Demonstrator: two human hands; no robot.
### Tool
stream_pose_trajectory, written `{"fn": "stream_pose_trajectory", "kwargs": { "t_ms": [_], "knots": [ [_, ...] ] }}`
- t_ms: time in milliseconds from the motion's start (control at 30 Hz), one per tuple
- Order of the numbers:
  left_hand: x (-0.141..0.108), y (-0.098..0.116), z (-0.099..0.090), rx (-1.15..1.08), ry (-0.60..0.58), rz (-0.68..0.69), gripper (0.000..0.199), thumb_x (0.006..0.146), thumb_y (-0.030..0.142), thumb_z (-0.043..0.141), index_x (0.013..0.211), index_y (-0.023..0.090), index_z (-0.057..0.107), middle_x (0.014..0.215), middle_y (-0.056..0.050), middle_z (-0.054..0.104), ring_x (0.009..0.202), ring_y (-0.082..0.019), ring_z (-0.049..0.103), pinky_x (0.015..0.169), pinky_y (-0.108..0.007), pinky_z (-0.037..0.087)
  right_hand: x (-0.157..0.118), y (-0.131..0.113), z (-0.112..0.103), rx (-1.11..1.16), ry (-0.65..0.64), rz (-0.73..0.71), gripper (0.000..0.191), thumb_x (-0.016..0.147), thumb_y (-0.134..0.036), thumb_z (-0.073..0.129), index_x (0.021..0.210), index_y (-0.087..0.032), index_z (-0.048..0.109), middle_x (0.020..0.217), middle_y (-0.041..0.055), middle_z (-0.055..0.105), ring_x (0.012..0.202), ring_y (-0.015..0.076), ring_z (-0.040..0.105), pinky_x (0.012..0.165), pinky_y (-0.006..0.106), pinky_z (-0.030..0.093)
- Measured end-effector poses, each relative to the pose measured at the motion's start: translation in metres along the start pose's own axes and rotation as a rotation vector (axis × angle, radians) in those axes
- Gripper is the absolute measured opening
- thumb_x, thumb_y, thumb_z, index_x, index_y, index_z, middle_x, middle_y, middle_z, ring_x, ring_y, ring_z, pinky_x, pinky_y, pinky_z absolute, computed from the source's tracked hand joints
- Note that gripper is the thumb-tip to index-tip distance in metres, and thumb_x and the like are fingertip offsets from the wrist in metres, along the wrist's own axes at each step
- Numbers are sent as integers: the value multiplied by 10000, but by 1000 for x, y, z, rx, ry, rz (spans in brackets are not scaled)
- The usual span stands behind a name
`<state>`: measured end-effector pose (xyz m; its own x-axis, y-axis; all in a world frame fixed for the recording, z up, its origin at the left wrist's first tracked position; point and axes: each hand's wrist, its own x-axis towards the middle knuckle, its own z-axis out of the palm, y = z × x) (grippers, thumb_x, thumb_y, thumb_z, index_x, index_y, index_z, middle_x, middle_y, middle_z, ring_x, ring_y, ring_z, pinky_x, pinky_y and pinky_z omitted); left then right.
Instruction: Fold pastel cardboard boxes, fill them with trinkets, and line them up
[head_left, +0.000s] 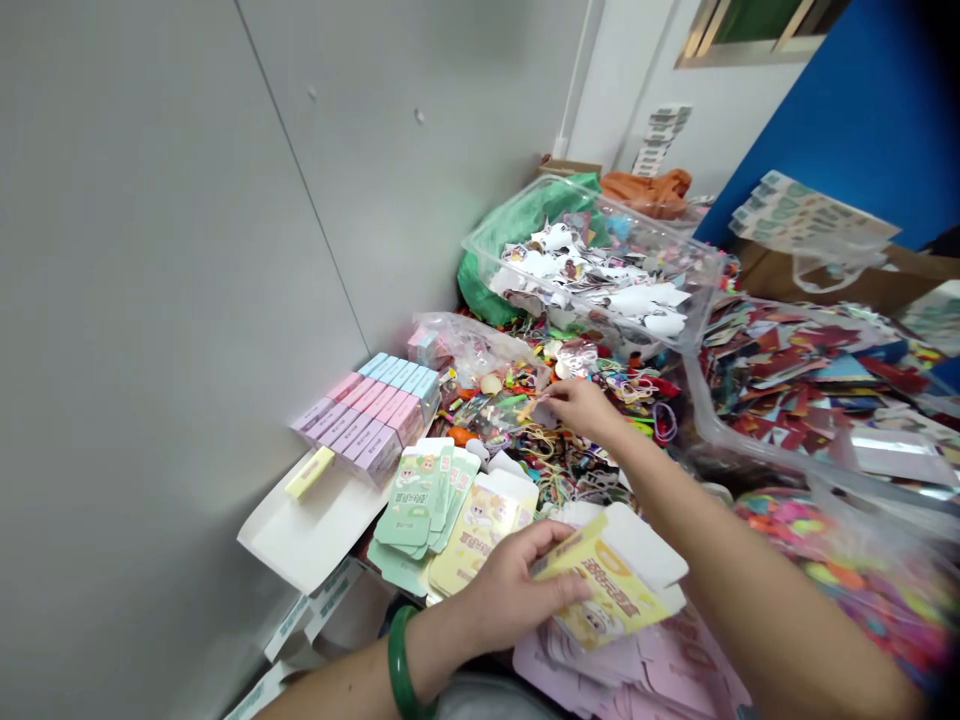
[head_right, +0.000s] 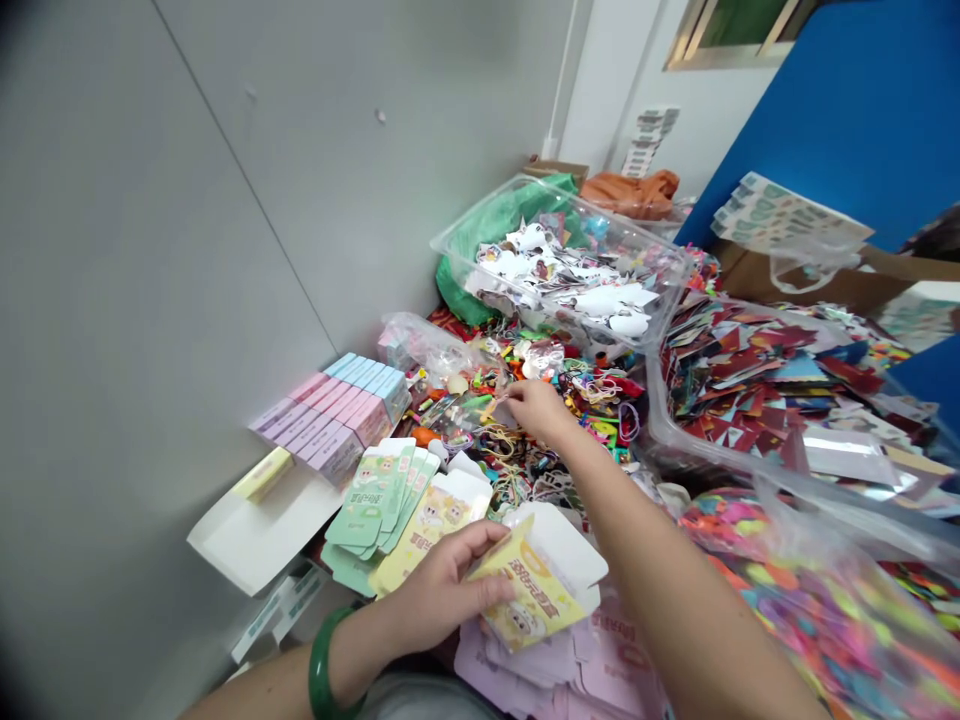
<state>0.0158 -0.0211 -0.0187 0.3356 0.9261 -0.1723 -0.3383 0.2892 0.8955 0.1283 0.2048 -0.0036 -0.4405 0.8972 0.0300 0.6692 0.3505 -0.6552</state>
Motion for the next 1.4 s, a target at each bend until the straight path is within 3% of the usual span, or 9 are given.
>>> {"fn": "stream_pose_trajectory", "kwargs": {
  "t_ms": [167,300,533,700,900,1033,1167,1300,1400],
  "knots": [
    [4,-3,-4,-8,39,27,412,749,337,759,1085,153,609,1078,-70,651,998,-215,606,846,-310,468,-12,13,-33,228,42,116,244,694,-390,669,697,-146,690,615,33,641,551,145,536,537,269,420],
    [6,-6,-2,-27,27,31,400,748,344,759,1067,157,607,1058,-58,651,988,-205,602,844,-300,465,-27,19,-46,387,68,169,397,579,-534,735,696,-160,671,602,30,626,533,139,537,515,274,434],
    [8,-10,2,-57,31,32,378,754,347,757,1052,173,602,997,-27,656,901,-161,603,781,-263,466,-38,19,-50,443,142,187,337,496,-447,821,644,-170,696,597,23,651,556,141,556,581,289,458],
    [7,-9,4,-56,71,46,388,758,349,756,1056,158,596,1027,-44,669,909,-155,610,762,-244,482,-48,7,-63,487,176,196,349,477,-431,844,659,-175,694,599,7,642,564,133,561,577,275,468],
    [9,-7,2,-34,180,-5,440,776,406,718,1106,169,551,1016,-54,655,745,-137,605,461,-180,435,-88,-30,-99,718,108,208,355,479,-373,879,751,-191,741,682,23,670,529,98,545,495,233,445],
    [13,-3,4,-13,164,27,453,783,386,709,1148,181,536,1051,-57,634,776,-142,603,456,-172,461,-119,-47,-108,811,-67,256,302,473,-365,881,680,-201,734,528,6,591,439,92,490,391,218,379],
    [15,4,10,9,105,53,445,790,357,701,1170,196,536,1083,-61,630,841,-161,611,490,-179,478,-133,-40,-101,845,-153,344,309,457,-362,879,665,-198,720,478,-13,553,395,81,444,349,209,332],
    [17,8,17,34,68,62,409,798,335,691,1159,202,549,1123,-68,634,895,-177,613,575,-210,492,-143,-26,-96,834,-30,357,340,457,-375,885,676,-185,707,519,-5,579,436,88,484,390,209,374],
    [19,8,20,49,85,106,398,798,319,691,1149,192,553,1140,-72,635,984,-203,603,719,-269,513,-157,-28,-94,635,124,221,286,584,-429,828,715,-204,712,571,17,615,477,117,523,434,239,414]
  ]
}}
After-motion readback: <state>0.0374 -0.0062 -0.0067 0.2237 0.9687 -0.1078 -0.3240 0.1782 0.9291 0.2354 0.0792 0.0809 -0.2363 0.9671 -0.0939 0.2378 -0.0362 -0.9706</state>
